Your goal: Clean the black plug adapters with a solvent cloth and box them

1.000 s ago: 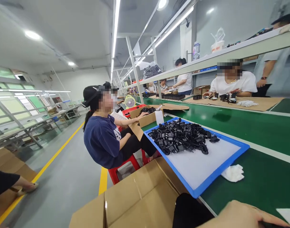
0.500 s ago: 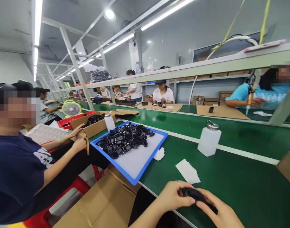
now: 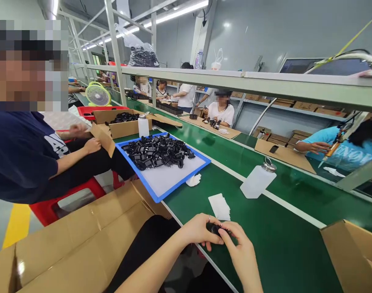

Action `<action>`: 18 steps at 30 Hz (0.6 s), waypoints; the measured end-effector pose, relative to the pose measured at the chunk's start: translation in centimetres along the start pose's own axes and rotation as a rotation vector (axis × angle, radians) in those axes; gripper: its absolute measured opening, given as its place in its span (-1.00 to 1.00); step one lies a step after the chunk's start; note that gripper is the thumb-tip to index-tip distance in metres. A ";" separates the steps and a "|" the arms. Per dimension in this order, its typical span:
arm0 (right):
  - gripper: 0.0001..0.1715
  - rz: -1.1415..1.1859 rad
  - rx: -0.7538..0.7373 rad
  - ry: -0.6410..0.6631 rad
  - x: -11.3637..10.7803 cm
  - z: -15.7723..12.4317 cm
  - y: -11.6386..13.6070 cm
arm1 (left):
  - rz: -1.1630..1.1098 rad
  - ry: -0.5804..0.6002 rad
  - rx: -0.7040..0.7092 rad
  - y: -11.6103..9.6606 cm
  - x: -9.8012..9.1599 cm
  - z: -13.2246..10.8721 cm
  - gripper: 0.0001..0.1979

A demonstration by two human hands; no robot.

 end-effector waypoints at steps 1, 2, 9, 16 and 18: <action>-0.78 0.021 0.003 -0.027 0.1 0.0 -0.3 | -0.011 -0.012 -0.005 0.1 -0.1 0.1 -0.66; -0.78 0.034 0.004 -0.041 0.1 0.1 -0.6 | -0.019 -0.014 -0.007 0.1 -0.1 0.2 -0.65; -0.74 -0.186 0.024 0.066 -0.1 0.4 1.5 | 0.180 0.062 0.066 -0.6 0.5 0.6 -0.80; -0.89 -0.436 0.181 0.025 -4.5 -3.3 1.9 | 0.541 0.297 0.181 -0.8 2.4 2.3 -0.76; -0.93 -0.481 0.251 -0.136 -9.2 -5.5 2.7 | 0.482 0.287 0.154 -0.1 1.2 2.5 -0.69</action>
Point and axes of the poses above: each hand's wrist, its own z-axis towards the middle knuckle, its own x-axis out of the palm, y = z × x, the point moved 10 cm from there along z, towards the middle knuckle, and after that the axes turned 6 degrees about -z, right-handed, at the moved point
